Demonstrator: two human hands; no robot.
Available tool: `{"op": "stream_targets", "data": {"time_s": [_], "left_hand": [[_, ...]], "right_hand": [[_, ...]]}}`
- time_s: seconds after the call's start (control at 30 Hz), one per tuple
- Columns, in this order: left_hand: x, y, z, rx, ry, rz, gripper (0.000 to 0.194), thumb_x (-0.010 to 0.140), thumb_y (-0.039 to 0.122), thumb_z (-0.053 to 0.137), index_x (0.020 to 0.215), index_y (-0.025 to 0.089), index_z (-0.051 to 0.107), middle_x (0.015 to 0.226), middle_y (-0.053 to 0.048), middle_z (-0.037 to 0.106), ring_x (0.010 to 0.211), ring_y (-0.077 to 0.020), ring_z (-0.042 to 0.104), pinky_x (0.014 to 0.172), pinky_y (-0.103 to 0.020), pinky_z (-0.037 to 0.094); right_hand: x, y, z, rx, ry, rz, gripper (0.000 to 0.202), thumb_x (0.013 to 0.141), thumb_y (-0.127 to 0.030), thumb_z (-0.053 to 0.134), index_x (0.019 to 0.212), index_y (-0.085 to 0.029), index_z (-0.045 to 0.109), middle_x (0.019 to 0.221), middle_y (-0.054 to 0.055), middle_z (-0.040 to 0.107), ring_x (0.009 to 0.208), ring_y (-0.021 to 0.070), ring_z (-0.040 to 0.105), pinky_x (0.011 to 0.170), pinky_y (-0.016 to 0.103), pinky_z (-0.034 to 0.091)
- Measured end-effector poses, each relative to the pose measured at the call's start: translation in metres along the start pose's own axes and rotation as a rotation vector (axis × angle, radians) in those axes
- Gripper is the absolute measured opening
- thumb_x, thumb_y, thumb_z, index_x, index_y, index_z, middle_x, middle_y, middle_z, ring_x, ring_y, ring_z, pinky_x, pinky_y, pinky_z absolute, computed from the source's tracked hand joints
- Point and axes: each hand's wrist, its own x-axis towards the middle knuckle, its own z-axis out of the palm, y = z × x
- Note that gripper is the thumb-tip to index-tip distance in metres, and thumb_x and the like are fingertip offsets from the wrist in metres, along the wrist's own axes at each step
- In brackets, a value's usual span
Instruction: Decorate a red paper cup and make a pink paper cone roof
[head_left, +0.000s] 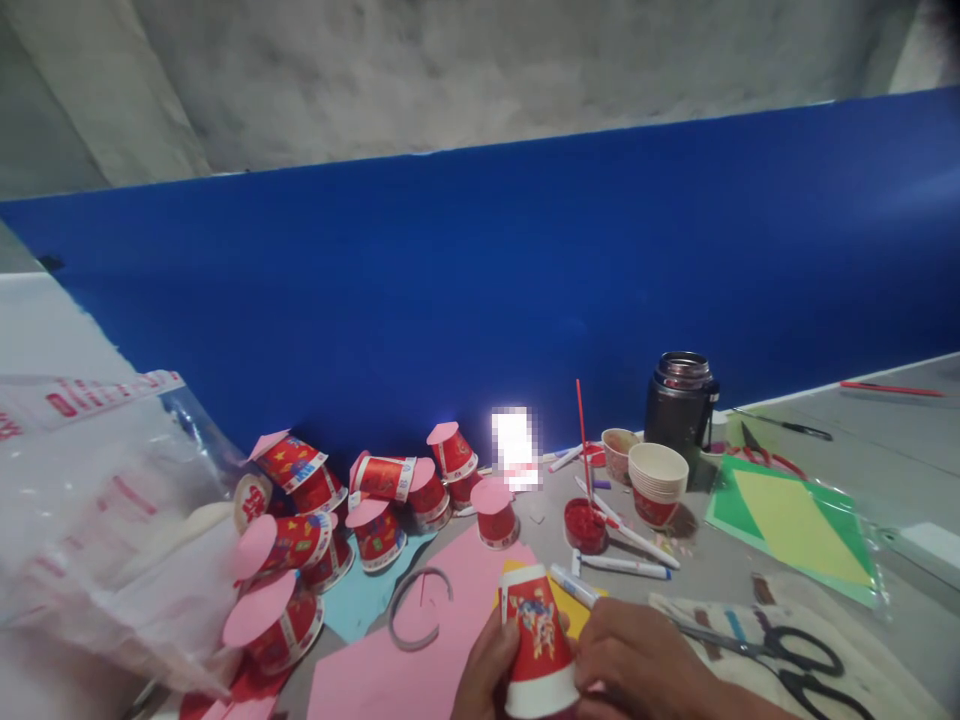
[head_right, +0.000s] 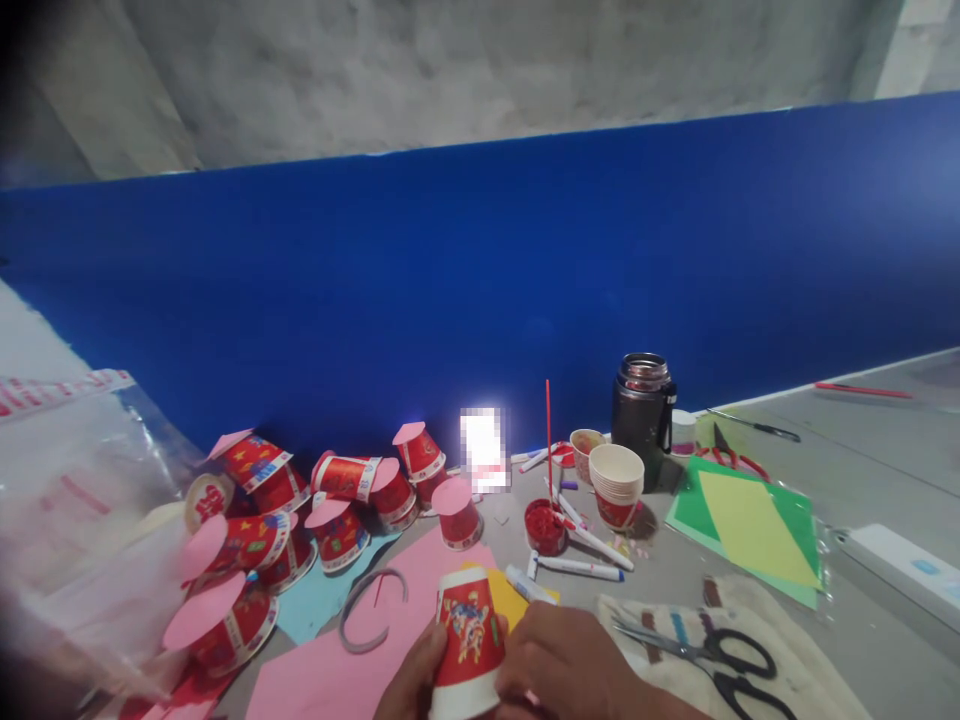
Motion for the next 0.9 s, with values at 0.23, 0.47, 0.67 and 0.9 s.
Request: {"op": "stream_targets", "data": {"time_s": [0.23, 0.47, 0.67, 0.9], "left_hand": [[-0.017, -0.003, 0.016, 0.022, -0.052, -0.008, 0.047, 0.077, 0.029, 0.085, 0.121, 0.018, 0.071, 0.101, -0.013, 0.079, 0.098, -0.0345, 0.076, 0.096, -0.048, 0.055], [-0.014, 0.013, 0.027, -0.063, 0.189, 0.046, 0.022, 0.088, 0.027, 0.071, 0.102, 0.01, 0.072, 0.095, -0.014, 0.08, 0.084, -0.0272, 0.077, 0.092, -0.046, 0.06], [-0.014, 0.018, 0.025, -0.032, 0.225, -0.012, 0.023, 0.09, 0.029, 0.069, 0.104, 0.011, 0.07, 0.088, -0.013, 0.08, 0.076, -0.0242, 0.078, 0.079, -0.04, 0.064], [-0.012, 0.024, 0.017, 0.004, 0.121, -0.072, 0.036, 0.091, 0.043, 0.066, 0.1, 0.009, 0.072, 0.091, -0.017, 0.079, 0.082, -0.0272, 0.077, 0.085, -0.043, 0.062]], "right_hand": [[0.008, -0.027, -0.017, -0.008, -0.084, 0.115, 0.028, 0.108, -0.036, 0.047, 0.09, -0.024, 0.065, 0.086, 0.006, 0.073, 0.078, 0.0175, 0.066, 0.071, 0.03, 0.049], [0.001, -0.017, -0.009, 0.044, -0.127, 0.017, 0.019, 0.105, -0.03, 0.051, 0.095, -0.021, 0.064, 0.083, 0.006, 0.072, 0.074, 0.0186, 0.06, 0.068, 0.031, 0.042], [-0.001, -0.01, -0.011, -0.022, -0.188, 0.124, 0.022, 0.104, -0.029, 0.051, 0.092, -0.02, 0.068, 0.08, 0.007, 0.073, 0.071, 0.0192, 0.061, 0.068, 0.033, 0.039], [0.001, -0.002, -0.016, -0.033, -0.247, 0.176, 0.035, 0.106, -0.038, 0.05, 0.085, -0.019, 0.071, 0.073, 0.006, 0.072, 0.063, 0.0173, 0.059, 0.063, 0.032, 0.033]]}}
